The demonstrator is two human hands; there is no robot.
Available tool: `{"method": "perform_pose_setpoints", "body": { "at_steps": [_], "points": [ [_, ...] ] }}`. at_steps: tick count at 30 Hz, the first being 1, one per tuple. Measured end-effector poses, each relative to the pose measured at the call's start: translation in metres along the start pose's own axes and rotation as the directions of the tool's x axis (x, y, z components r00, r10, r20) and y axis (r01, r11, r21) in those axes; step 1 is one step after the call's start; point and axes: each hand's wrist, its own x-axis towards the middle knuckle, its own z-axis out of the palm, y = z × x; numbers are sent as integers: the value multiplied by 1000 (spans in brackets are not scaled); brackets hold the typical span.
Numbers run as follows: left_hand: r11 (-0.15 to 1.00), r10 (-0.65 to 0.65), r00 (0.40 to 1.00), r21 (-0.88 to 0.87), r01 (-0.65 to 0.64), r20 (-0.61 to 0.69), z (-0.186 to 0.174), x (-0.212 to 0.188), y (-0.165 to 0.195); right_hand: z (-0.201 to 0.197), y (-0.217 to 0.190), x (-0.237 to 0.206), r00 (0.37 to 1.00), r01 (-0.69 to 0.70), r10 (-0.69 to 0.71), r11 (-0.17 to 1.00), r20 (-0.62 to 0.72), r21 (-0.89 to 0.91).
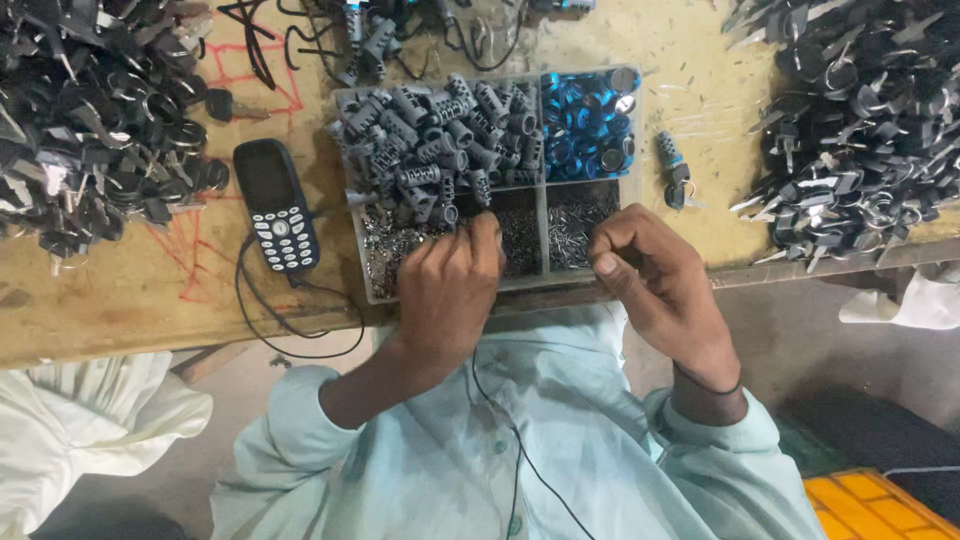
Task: The person sits at a workbench assembling small lock components. They pick small metal pins and springs from a compartment tray, fit them into lock bodies by hand, and place the assembled locks on the table among piles of finished parts.
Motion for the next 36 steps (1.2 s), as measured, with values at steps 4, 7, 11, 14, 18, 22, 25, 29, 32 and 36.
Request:
{"method": "perform_pose_setpoints", "body": {
  "at_steps": [4, 7, 11, 14, 18, 22, 25, 29, 32, 36],
  "points": [
    [968, -83, 996, -241, 75, -24, -16, -3, 4, -2, 2, -1, 992, -127, 129, 983, -7, 131],
    [827, -113, 993, -557, 73, -37, -25, -5, 7, 1, 4, 1, 993, -114, 113, 988, 18, 107],
    [667, -220, 974, -722, 184, 45, -25, -7, 6, 8, 6, 4, 991, -123, 118, 989, 63, 83],
    [404, -281, 940, -865, 299, 194, -22, -11, 3, 16, 7, 5, 977, -193, 165, 950, 132, 247],
    [135, -312, 890, -912, 388, 333, -22, -18, 4, 25, 9, 6, 960, -238, 146, 873, 239, 425],
    [256, -247, 949, -932, 257, 194, -24, -22, 7, 32, 10, 5, 958, -260, 172, 860, 229, 439],
    [395, -245, 969, -913, 102, 2, -21, -18, 6, 39, 13, 7, 966, -245, 183, 877, 183, 413],
    [387, -278, 961, -914, 121, 9, -16, -12, 4, 43, 16, 11, 984, -176, 164, 932, 63, 318],
    [323, -286, 957, -937, 137, 42, -17, -10, 2, 42, 15, 12, 989, -145, 140, 951, 37, 275],
    [278, -279, 958, -949, 149, 69, -20, -8, 1, 39, 9, 15, 987, -160, 156, 961, 35, 227]
  ]
}}
